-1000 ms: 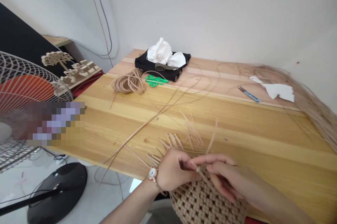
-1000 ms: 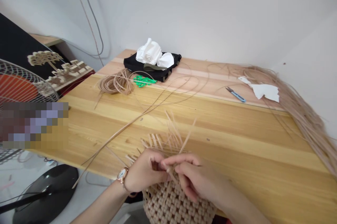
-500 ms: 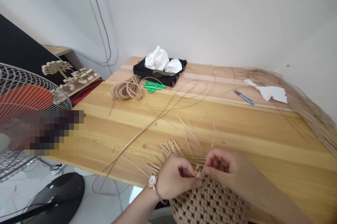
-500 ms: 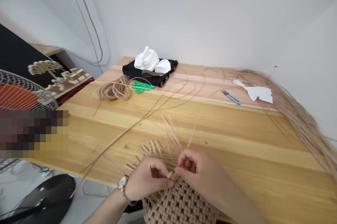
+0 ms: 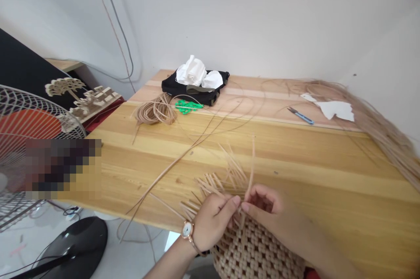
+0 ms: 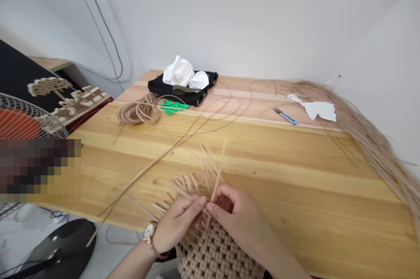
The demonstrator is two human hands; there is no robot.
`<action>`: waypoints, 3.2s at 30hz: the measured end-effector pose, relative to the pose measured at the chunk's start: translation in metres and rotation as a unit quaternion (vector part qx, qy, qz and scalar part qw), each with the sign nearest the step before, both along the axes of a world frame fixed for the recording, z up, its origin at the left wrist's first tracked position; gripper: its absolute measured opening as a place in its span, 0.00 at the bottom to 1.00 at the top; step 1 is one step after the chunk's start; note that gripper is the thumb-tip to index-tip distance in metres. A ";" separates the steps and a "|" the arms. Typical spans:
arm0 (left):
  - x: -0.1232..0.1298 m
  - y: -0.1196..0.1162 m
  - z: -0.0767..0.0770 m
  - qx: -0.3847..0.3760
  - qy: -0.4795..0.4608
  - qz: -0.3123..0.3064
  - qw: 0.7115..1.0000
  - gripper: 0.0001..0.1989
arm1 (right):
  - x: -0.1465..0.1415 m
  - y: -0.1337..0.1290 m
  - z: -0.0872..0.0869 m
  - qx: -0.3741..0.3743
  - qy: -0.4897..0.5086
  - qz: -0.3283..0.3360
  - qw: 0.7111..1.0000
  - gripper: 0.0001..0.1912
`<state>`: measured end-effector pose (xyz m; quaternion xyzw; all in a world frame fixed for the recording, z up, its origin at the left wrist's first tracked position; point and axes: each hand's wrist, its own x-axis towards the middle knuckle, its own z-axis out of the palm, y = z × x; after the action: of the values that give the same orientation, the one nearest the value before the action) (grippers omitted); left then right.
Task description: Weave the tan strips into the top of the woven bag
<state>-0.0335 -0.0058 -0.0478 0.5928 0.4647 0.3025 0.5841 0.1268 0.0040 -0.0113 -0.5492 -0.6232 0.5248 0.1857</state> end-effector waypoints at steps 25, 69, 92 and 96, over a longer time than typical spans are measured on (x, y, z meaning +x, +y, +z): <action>-0.001 -0.008 0.001 0.052 0.065 0.021 0.996 0.20 | 0.016 -0.012 -0.013 -0.028 0.064 -0.197 0.978 0.18; 0.003 -0.023 -0.005 0.013 0.022 0.057 0.998 0.20 | 0.000 -0.017 -0.007 -0.013 -0.053 -0.029 0.998 0.04; 0.009 -0.008 0.000 -0.126 0.019 0.005 0.992 0.23 | -0.011 -0.016 0.005 0.008 -0.177 -0.016 0.984 0.02; 0.005 -0.014 -0.001 -0.104 0.034 0.003 0.994 0.26 | -0.011 -0.017 0.003 0.009 -0.172 -0.007 0.985 0.03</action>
<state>-0.0288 -0.0196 -0.0483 0.5370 0.5155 0.2339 0.6255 0.1162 -0.0127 -0.0087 -0.6339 -0.6468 0.4158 0.0838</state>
